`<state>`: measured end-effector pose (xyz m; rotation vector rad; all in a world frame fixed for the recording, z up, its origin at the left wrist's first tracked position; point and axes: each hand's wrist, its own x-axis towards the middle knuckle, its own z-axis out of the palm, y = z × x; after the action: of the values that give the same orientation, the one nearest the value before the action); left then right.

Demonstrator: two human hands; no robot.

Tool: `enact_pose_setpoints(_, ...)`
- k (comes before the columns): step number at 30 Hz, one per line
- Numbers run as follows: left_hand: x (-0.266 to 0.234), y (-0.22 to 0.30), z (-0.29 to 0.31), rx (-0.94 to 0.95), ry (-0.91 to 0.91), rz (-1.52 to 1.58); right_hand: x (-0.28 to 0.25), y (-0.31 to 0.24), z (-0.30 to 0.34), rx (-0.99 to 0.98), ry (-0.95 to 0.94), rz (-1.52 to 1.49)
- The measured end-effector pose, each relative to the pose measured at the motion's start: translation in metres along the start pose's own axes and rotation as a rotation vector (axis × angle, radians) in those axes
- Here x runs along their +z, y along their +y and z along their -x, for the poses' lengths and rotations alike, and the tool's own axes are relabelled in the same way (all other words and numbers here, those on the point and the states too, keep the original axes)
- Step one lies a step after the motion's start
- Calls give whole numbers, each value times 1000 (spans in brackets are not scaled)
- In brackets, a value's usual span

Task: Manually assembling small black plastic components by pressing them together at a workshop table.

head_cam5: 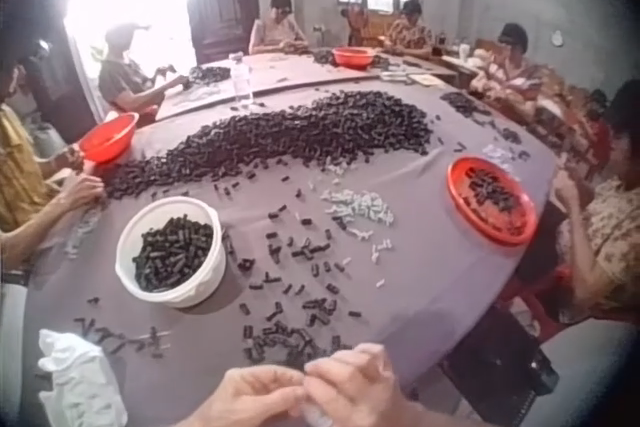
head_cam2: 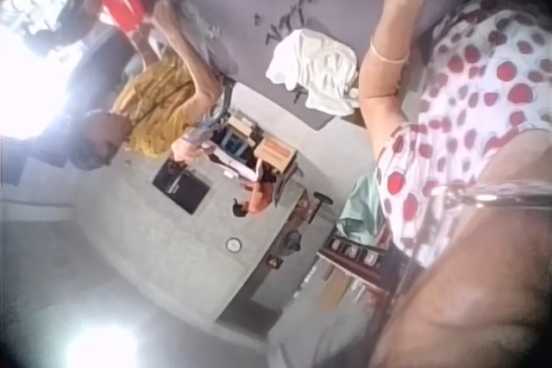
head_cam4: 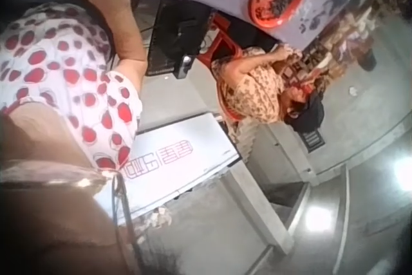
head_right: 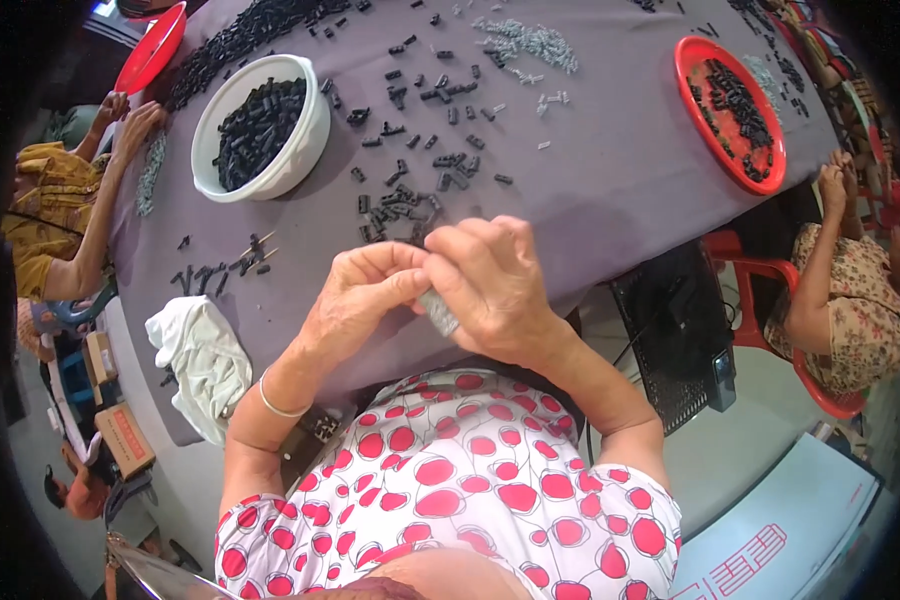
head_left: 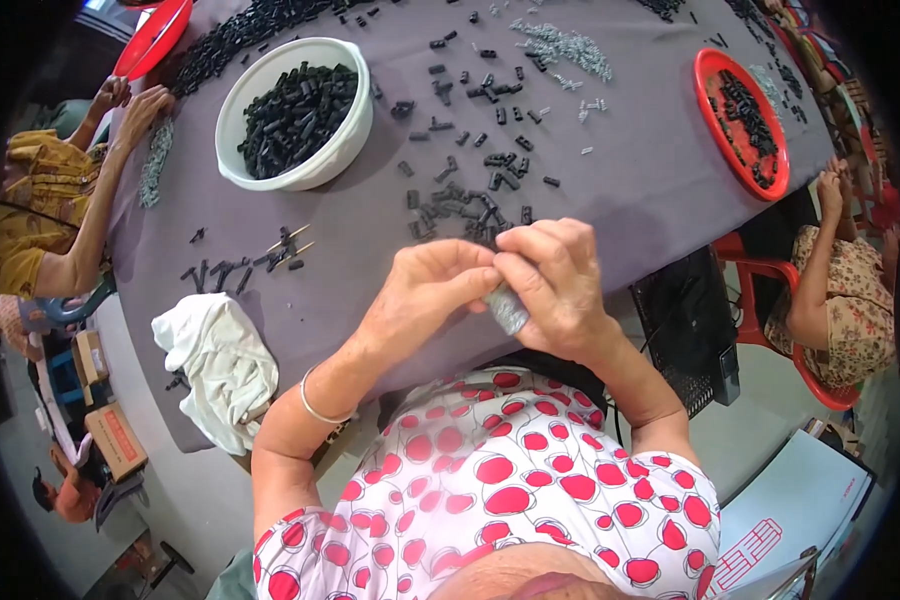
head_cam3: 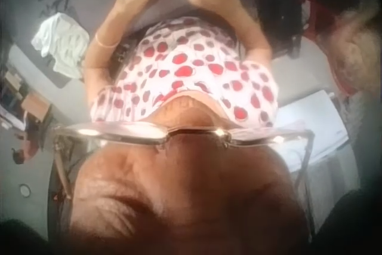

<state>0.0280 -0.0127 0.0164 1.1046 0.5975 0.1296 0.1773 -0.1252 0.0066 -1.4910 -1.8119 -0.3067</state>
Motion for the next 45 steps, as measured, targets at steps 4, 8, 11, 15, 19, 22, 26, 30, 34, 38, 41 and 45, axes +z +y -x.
enact_pose_setpoints(4,-6,3,7,4,-47,15,-10,10,6,186,-22,-183)
enact_pose_setpoints(8,-13,-2,10,101,72,-7,-19,55,17,472,97,-11)
enact_pose_setpoints(11,-15,-4,10,93,75,18,-20,71,8,536,46,-65)
enact_pose_setpoints(15,-15,-14,13,75,45,57,-15,85,1,478,32,34)
enact_pose_setpoints(19,-21,-16,17,117,33,91,-21,110,2,667,53,-1)
enact_pose_setpoints(22,-21,-16,17,126,33,74,-20,117,-2,762,11,-130)
enact_pose_setpoints(26,-22,-16,15,129,45,75,-22,127,-1,673,-92,-69)
enact_pose_setpoints(30,-22,-17,14,140,66,57,-23,129,-1,662,-120,-66)
enact_pose_setpoints(34,-22,-20,13,195,73,31,-23,132,0,606,-144,-46)
enact_pose_setpoints(38,-22,-21,15,198,104,-2,-20,130,-6,665,-184,-73)
enact_pose_setpoints(41,-21,-16,16,201,135,-125,-18,131,-5,568,-183,41)
enact_pose_setpoints(45,-17,-17,7,205,105,-36,-23,116,-5,519,-190,82)
